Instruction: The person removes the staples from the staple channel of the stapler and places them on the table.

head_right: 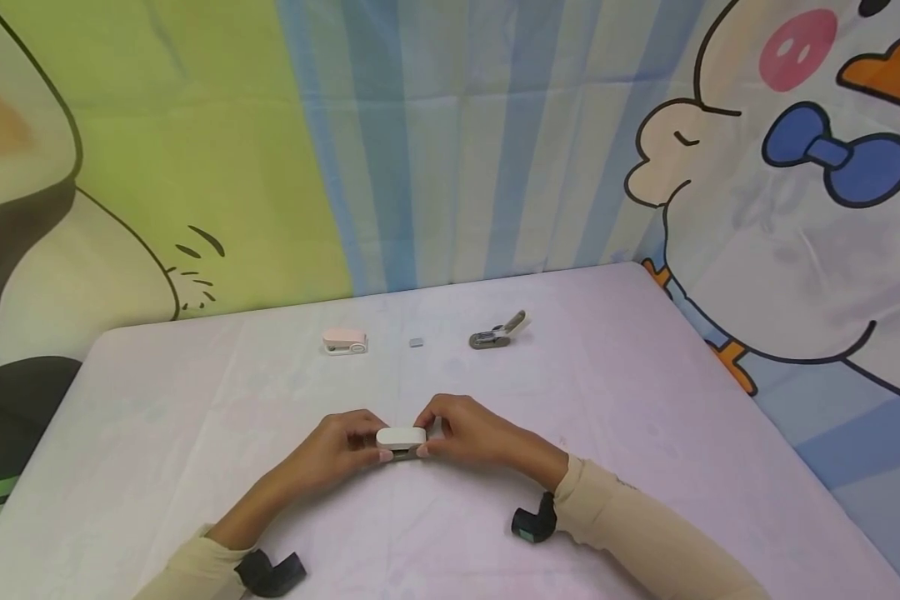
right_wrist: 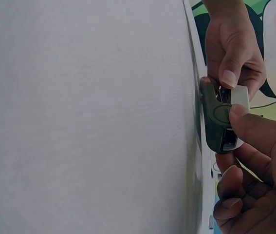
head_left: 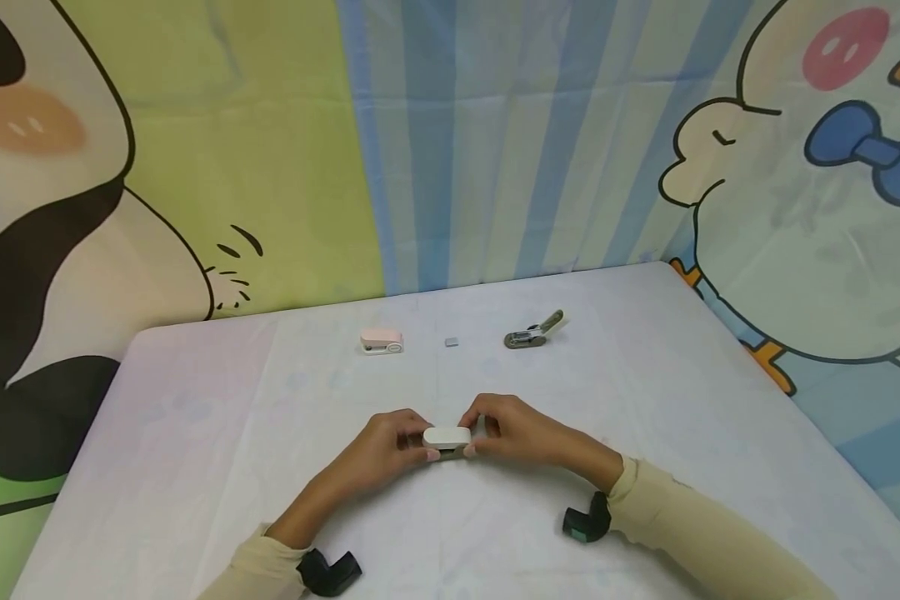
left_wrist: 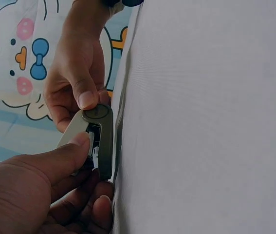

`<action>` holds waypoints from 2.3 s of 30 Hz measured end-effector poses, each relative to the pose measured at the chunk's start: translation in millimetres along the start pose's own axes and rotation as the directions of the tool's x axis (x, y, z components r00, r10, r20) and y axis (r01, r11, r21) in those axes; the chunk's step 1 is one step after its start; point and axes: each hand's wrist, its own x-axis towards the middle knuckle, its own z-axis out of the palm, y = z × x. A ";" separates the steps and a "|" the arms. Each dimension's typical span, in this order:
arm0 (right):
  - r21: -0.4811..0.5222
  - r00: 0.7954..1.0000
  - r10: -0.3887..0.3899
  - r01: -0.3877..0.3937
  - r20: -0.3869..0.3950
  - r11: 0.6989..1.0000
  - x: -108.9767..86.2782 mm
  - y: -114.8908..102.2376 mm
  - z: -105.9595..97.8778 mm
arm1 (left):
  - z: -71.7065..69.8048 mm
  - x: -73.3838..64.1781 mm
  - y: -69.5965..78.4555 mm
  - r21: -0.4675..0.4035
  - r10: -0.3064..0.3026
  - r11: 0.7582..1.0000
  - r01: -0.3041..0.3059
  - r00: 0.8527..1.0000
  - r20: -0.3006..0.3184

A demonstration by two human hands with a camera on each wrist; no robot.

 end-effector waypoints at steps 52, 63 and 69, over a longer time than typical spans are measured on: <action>-0.146 0.995 -0.098 0.099 0.014 0.984 27.8 -23.3 18.6 | 7.6 1.4 0.4 0.067 0.064 0.996 -0.064 0.998 0.004; -0.094 0.994 -0.109 0.110 0.016 0.989 28.6 -21.5 17.3 | 4.5 3.6 3.3 0.062 0.097 0.993 -0.097 0.995 0.010; -0.089 0.989 -0.149 0.147 -0.008 0.985 27.6 -19.9 18.0 | 3.8 4.5 2.1 0.052 0.096 0.994 -0.097 0.995 0.014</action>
